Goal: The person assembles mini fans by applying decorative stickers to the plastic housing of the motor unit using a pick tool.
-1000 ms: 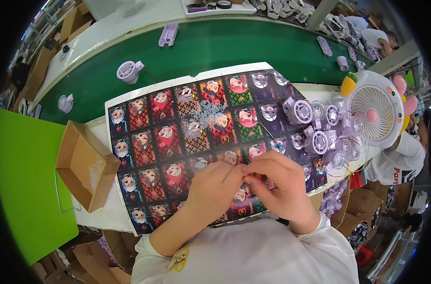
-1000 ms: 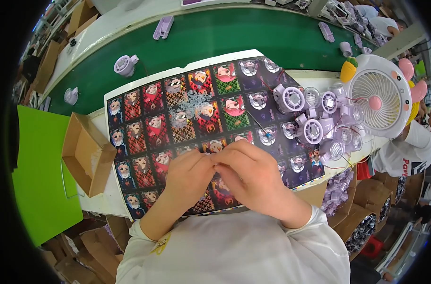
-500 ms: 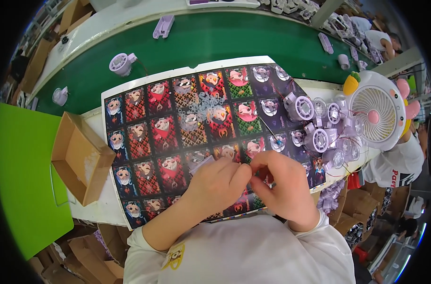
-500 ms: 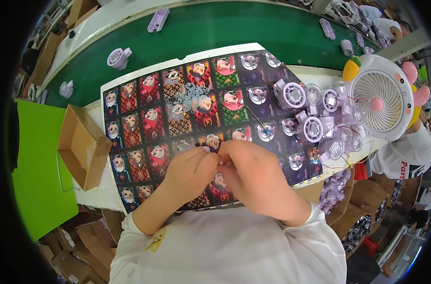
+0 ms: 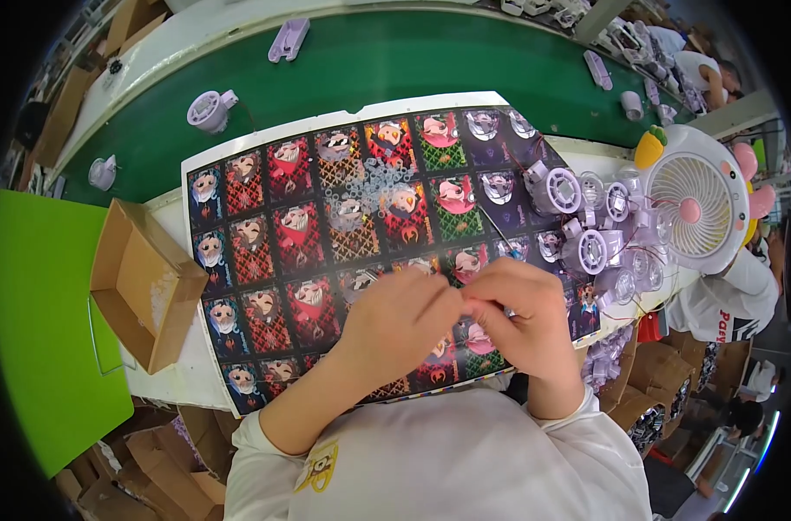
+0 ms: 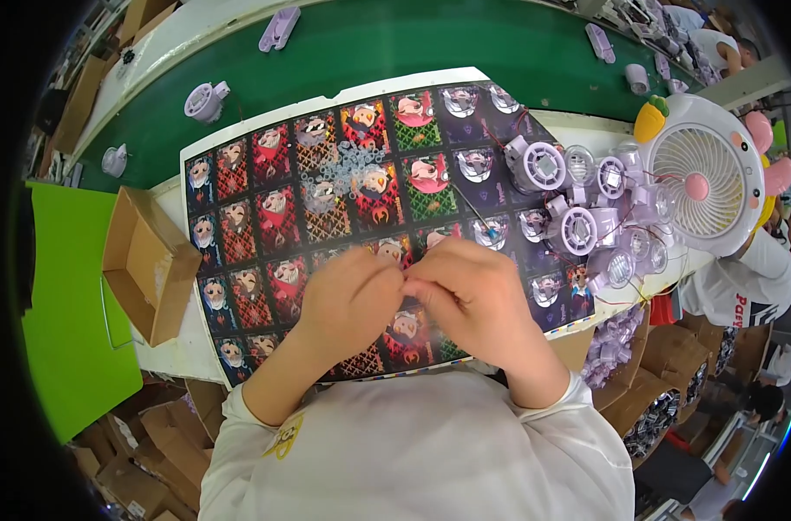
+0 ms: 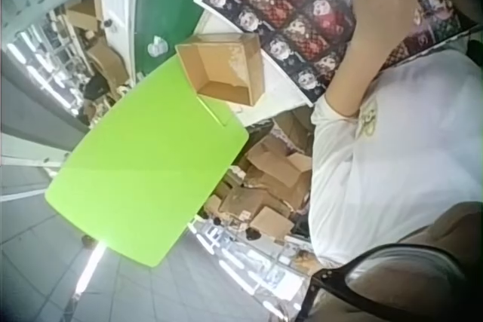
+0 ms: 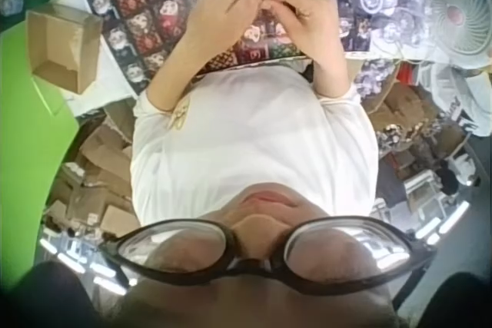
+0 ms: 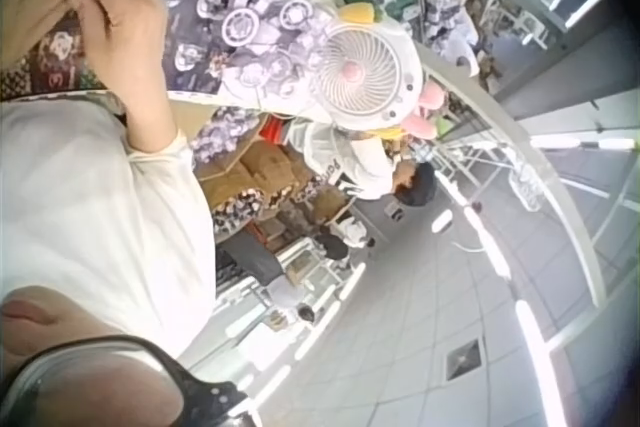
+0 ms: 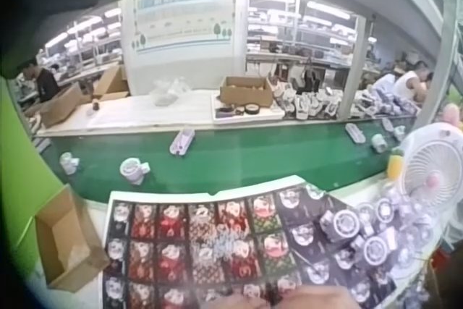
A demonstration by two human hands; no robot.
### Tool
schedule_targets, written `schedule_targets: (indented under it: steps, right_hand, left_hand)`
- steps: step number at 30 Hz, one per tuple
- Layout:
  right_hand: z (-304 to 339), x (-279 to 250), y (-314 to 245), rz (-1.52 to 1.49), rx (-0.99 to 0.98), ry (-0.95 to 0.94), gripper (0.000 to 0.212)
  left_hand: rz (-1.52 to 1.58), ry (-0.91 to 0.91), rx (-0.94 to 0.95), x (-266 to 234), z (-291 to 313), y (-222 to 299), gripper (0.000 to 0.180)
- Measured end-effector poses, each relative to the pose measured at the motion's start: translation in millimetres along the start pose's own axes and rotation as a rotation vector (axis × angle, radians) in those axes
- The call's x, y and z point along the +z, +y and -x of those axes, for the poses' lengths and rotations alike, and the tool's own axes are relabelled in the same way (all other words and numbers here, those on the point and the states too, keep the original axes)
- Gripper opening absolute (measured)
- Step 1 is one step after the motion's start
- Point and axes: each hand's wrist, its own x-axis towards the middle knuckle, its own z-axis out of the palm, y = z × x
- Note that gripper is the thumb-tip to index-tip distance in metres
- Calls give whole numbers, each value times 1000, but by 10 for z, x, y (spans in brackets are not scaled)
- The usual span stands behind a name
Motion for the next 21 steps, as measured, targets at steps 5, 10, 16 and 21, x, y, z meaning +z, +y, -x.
schedule_targets:
  steps: [5,10,16,21]
  right_hand:
    - [22,55,108,-101,130,184,4]
    - [67,161,384,-1033,394,278,15]
    - [52,312,391,-1016,656,193,15]
    - [16,408,277,-293,381,91,9]
  left_hand:
    - [-20,-152,-276,4,109,-154,22]
    - [245,-153,-417,52,106,-90,30]
    - [252,-92,-516,209,181,-130,34]
    - [381,-59,-564,236,210,-150,35]
